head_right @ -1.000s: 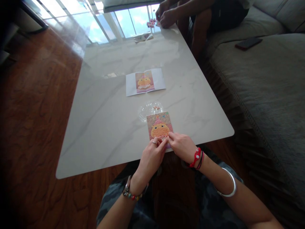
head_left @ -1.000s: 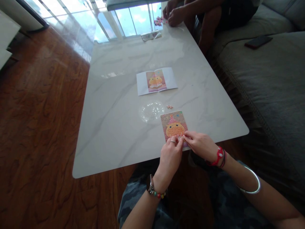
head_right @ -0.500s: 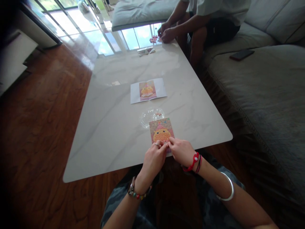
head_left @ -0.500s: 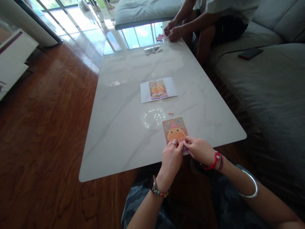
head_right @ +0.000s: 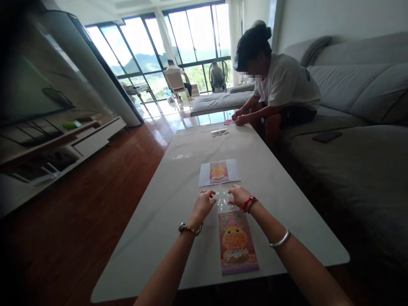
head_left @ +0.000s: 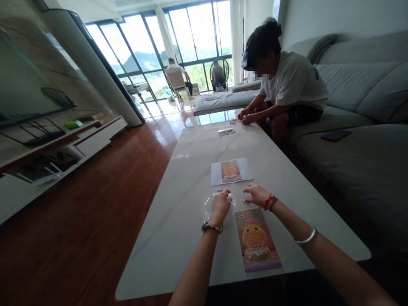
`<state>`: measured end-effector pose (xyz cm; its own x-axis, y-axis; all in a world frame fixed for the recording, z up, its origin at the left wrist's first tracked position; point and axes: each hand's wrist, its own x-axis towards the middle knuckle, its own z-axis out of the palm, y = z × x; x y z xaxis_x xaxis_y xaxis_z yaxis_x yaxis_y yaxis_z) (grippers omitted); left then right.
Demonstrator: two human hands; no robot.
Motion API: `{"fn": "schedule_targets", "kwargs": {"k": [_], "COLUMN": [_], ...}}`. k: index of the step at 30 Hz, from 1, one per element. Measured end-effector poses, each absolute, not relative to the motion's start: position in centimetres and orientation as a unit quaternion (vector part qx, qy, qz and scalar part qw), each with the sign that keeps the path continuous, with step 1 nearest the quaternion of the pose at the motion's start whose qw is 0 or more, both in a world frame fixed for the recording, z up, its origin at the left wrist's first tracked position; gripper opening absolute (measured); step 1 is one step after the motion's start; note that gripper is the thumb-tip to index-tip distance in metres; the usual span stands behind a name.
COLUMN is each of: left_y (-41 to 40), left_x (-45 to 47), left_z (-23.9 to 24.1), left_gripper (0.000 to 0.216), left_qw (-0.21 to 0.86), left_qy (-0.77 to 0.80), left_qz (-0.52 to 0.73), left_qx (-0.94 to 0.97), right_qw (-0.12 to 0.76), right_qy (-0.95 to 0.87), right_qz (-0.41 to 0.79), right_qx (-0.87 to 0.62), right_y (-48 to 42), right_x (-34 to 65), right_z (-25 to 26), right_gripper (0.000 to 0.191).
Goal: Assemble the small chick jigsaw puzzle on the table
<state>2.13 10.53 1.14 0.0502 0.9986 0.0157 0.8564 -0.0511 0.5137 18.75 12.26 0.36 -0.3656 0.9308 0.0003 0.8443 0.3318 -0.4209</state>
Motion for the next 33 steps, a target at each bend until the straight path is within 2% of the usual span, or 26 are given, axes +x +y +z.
{"fn": "schedule_targets", "kwargs": {"k": [4,9,12,15,18,20,24,30,33], "left_y": [10.7,6.4,2.3,-0.8,-2.0,-2.0,-0.6,4.0,5.3], "left_x": [2.4,2.7,3.1,3.6,3.8,3.7,3.3,3.9,4.6], "left_z": [-0.1,-0.6,-1.0,-1.5,-1.4,-1.1,-1.0,-0.3,0.6], "left_gripper": [0.019,0.018,0.019,0.018,0.018,0.019,0.019,0.016,0.018], "left_qw": [0.193,0.234,0.274,0.308,0.307,0.289,0.266,0.276,0.361], "left_qy": [0.652,0.639,0.619,0.615,0.611,0.603,0.607,0.613,0.583], "left_qz": [0.196,0.189,0.223,0.239,0.26,0.285,0.298,0.336,0.361], "left_qx": [0.707,0.708,0.701,0.686,0.682,0.687,0.687,0.66,0.632], "right_qw": [0.108,0.111,0.116,0.166,0.14,0.119,0.139,0.197,0.256], "right_qy": [-0.808,-0.811,-0.8,-0.783,-0.756,-0.754,-0.776,-0.785,-0.78], "right_qz": [0.167,0.185,0.218,0.192,0.183,0.191,0.177,0.181,0.183], "right_qx": [-0.554,-0.544,-0.546,-0.568,-0.612,-0.617,-0.589,-0.559,-0.541], "right_y": [12.8,10.2,7.8,7.1,8.2,9.4,11.0,10.0,8.1], "right_x": [18.1,19.3,20.4,20.5,19.3,18.2,17.2,18.0,18.3], "right_z": [-1.4,-0.6,-0.2,-0.6,-1.0,-0.9,-0.6,-0.2,0.8], "right_gripper": [0.01,0.011,0.017,0.026,0.039,0.032,0.011,0.011,0.01]}}
